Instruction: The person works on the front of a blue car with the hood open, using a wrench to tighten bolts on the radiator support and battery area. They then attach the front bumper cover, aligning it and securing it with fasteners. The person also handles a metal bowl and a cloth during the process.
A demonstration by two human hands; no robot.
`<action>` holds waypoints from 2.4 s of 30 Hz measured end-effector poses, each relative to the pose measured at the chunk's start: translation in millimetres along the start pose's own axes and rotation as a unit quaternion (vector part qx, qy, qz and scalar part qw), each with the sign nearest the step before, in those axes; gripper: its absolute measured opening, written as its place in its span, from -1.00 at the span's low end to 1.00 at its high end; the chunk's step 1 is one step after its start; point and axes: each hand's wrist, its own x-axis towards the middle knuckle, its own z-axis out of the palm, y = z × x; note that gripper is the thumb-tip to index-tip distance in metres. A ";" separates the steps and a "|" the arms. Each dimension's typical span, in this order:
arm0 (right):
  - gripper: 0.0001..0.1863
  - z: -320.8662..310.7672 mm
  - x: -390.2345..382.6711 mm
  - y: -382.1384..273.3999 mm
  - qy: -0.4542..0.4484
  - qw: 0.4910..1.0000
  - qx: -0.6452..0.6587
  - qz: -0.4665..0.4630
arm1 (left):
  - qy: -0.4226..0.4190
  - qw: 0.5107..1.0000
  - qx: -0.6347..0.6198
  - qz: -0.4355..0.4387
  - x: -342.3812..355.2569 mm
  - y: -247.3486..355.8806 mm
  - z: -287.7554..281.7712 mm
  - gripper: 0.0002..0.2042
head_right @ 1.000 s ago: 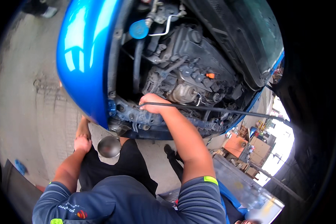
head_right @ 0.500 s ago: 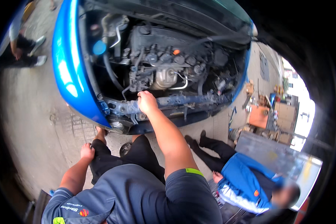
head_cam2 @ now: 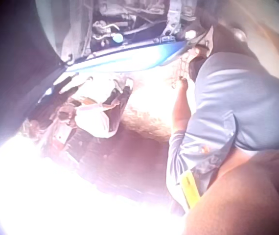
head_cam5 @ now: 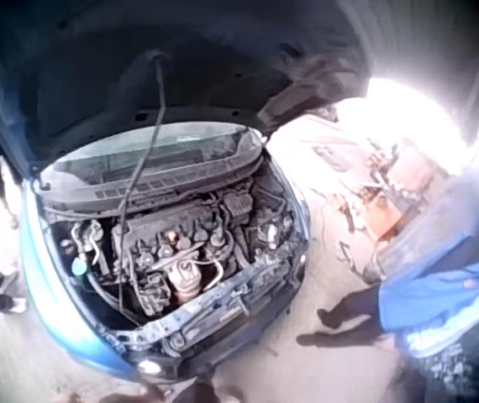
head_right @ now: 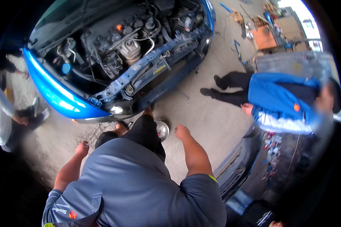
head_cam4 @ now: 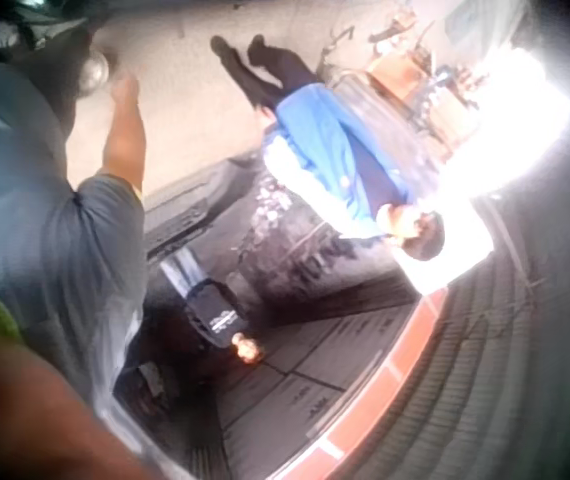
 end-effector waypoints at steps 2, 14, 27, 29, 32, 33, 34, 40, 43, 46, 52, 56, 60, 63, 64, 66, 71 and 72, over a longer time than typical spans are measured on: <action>-0.76 38.7 -42.1 26.7 -0.002 0.998 0.046 0.046 | -0.005 0.999 0.036 0.027 -3.4 3.9 -19.8 -0.59; -0.70 225.3 -176.0 -0.4 -0.061 0.942 0.280 0.176 | -0.087 0.963 0.178 0.186 11.8 65.9 -104.7 -0.66; -0.70 274.4 -193.5 -15.6 -0.089 0.897 0.383 0.201 | -0.042 0.958 0.202 0.201 -29.4 163.7 -95.6 -0.70; -0.70 264.6 -192.6 -8.6 -0.089 0.905 0.364 0.199 | -0.055 0.965 0.185 0.179 -28.2 142.4 -88.6 -0.70; -0.70 259.6 -182.9 12.5 -0.094 0.925 0.330 0.163 | -0.058 0.971 0.201 0.110 -36.0 115.0 -76.8 -0.67; -0.70 258.7 -177.2 19.2 -0.095 0.932 0.318 0.146 | -0.062 0.974 0.195 0.093 -41.9 110.4 -71.5 -0.66; -0.70 243.8 -174.0 21.3 -0.093 0.933 0.317 0.141 | -0.074 0.975 0.188 0.093 -46.9 103.6 -67.0 -0.66; -0.69 200.0 -165.3 42.5 -0.076 0.929 0.350 0.092 | -0.104 0.979 0.161 0.067 -77.9 113.0 -20.2 -0.64; -0.71 181.3 -171.1 48.6 -0.065 0.939 0.335 0.052 | -0.105 0.984 0.119 0.074 -85.2 128.1 2.1 -0.63; -0.70 169.3 -172.4 59.2 -0.055 0.938 0.335 0.065 | -0.122 0.983 0.092 0.097 -89.6 160.8 11.8 -0.61; -0.69 176.0 -170.9 63.6 -0.046 0.955 0.275 0.104 | -0.099 0.968 0.185 0.138 -59.4 131.2 2.7 -0.56; -0.72 160.0 -191.1 40.8 -0.015 0.951 0.299 0.081 | -0.089 0.978 0.103 0.158 -56.1 151.3 -38.7 -0.66; -0.73 169.0 -199.9 12.5 -0.018 0.966 0.253 0.044 | -0.062 0.975 0.091 0.195 -35.5 136.0 -62.7 -0.66; -0.74 165.6 -215.0 -17.2 -0.021 0.966 0.252 0.058 | -0.051 0.968 0.100 0.224 -34.9 125.1 -81.5 -0.66; -0.74 168.0 -219.5 -26.4 -0.010 0.964 0.261 0.060 | -0.049 0.970 0.099 0.219 -36.7 120.7 -86.3 -0.66; -0.74 171.5 -228.6 -42.9 0.011 0.958 0.279 0.066 | -0.054 0.970 0.112 0.211 -29.3 103.9 -91.9 -0.67; -0.77 209.6 -227.4 -63.2 0.073 0.948 0.295 0.094 | -0.082 0.945 0.197 0.249 23.1 7.1 -98.9 -0.64; -0.80 219.4 -217.6 -61.0 -0.025 0.956 0.272 0.110 | -0.089 0.962 0.182 0.185 46.7 -29.4 -96.5 -0.63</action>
